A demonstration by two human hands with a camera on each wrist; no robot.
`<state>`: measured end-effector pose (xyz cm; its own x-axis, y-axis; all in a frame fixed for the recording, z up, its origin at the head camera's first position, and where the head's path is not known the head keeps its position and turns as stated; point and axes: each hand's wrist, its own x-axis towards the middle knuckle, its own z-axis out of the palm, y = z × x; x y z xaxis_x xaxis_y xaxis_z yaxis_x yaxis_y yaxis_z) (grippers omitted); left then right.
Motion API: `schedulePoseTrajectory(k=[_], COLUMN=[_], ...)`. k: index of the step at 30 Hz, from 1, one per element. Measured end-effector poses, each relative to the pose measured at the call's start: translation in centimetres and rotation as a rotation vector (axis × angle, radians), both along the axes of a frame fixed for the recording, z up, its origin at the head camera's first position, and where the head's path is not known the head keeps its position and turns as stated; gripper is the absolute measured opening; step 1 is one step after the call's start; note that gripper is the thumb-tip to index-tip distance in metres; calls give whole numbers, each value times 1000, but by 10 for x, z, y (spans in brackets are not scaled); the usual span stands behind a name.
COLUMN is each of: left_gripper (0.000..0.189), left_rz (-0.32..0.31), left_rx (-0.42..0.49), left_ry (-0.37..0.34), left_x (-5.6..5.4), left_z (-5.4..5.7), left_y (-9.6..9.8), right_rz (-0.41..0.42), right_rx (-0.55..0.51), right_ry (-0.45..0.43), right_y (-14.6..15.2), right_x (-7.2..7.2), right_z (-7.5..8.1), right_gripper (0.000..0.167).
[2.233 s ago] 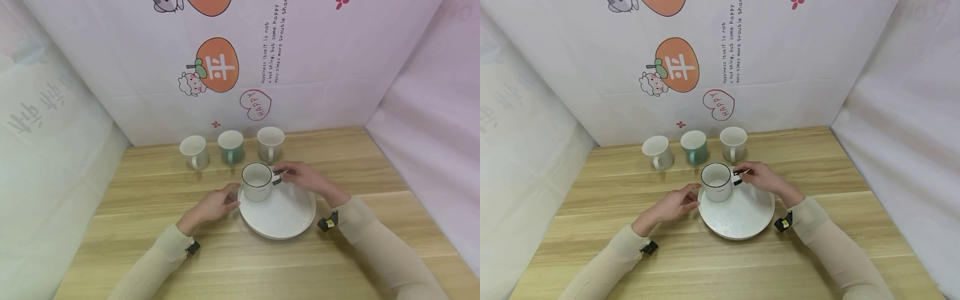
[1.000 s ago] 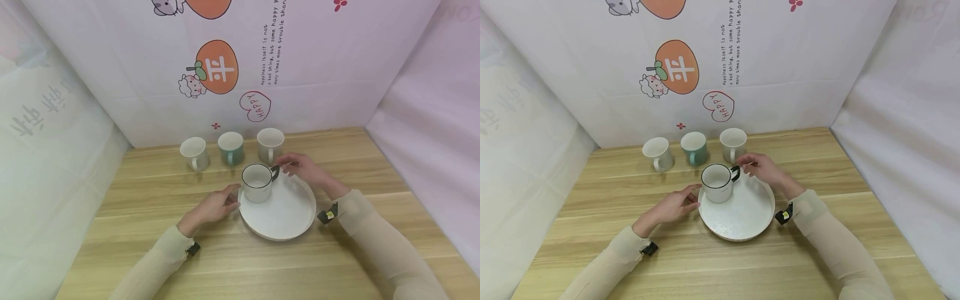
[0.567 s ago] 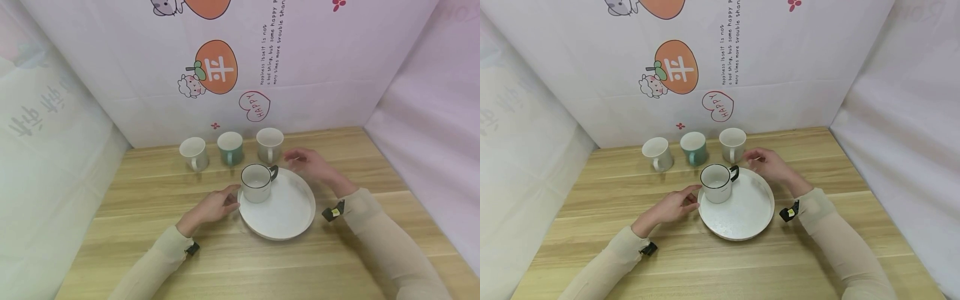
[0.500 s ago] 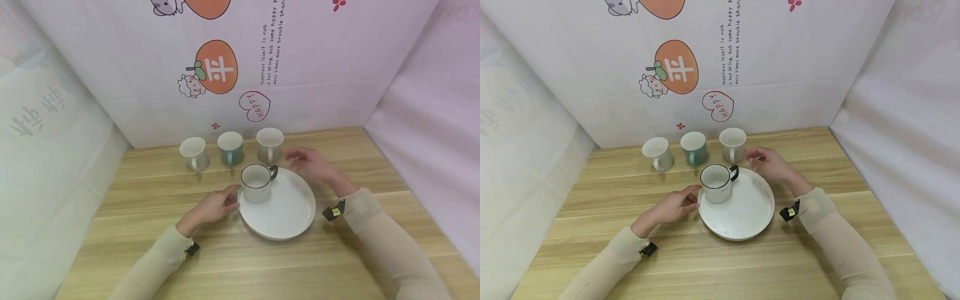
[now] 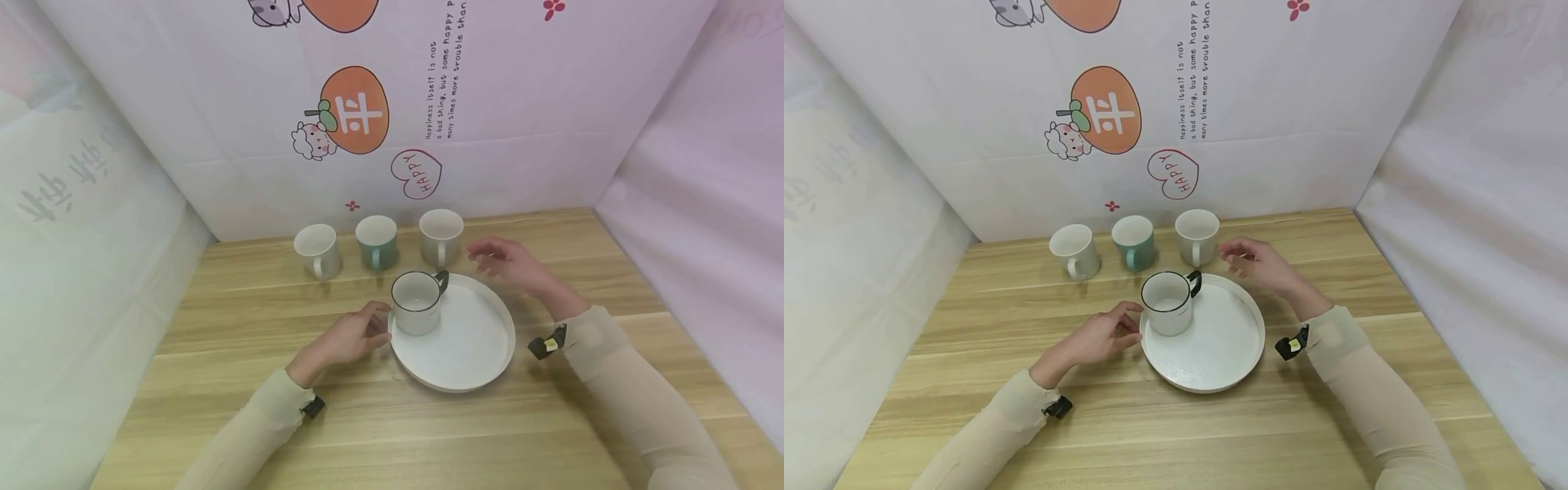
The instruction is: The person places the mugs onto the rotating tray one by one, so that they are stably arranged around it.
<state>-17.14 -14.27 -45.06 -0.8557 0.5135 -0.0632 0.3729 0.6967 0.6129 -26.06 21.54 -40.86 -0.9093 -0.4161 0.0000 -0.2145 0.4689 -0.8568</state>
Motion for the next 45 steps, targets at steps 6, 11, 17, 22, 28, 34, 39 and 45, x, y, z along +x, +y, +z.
schedulePoseTrajectory(k=[6,11,17,22,28,34,39,45], left_gripper=[59,56,52,53,62,63,63,58], left_rz=[-32,-40,-33,-25,-23,-28,-27,-12], left_rx=[-7,5,17,21,-2,-8,5,19], left_ry=[5,6,4,-9,-16,-32,-47,-40], left_x=[-2,-3,-2,-2,-3,-3,-2,-1], left_z=[0,0,0,0,0,0,1,-1], left_y=[-1,-2,-2,-1,1,1,1,-1], right_rz=[6,-5,-10,-14,-25,-30,-35,-32], right_rx=[-27,-29,-21,-18,-14,-14,-12,-3], right_ry=[7,0,-7,-7,-21,-26,-31,-35], right_y=[3,6,8,9,9,9,8,4], right_x=[-2,-5,-6,-4,-3,-5,-5,-7], right_z=[-3,-5,-4,-1,1,3,5,7], right_gripper=[37,38,37,37,36,37,36,37])
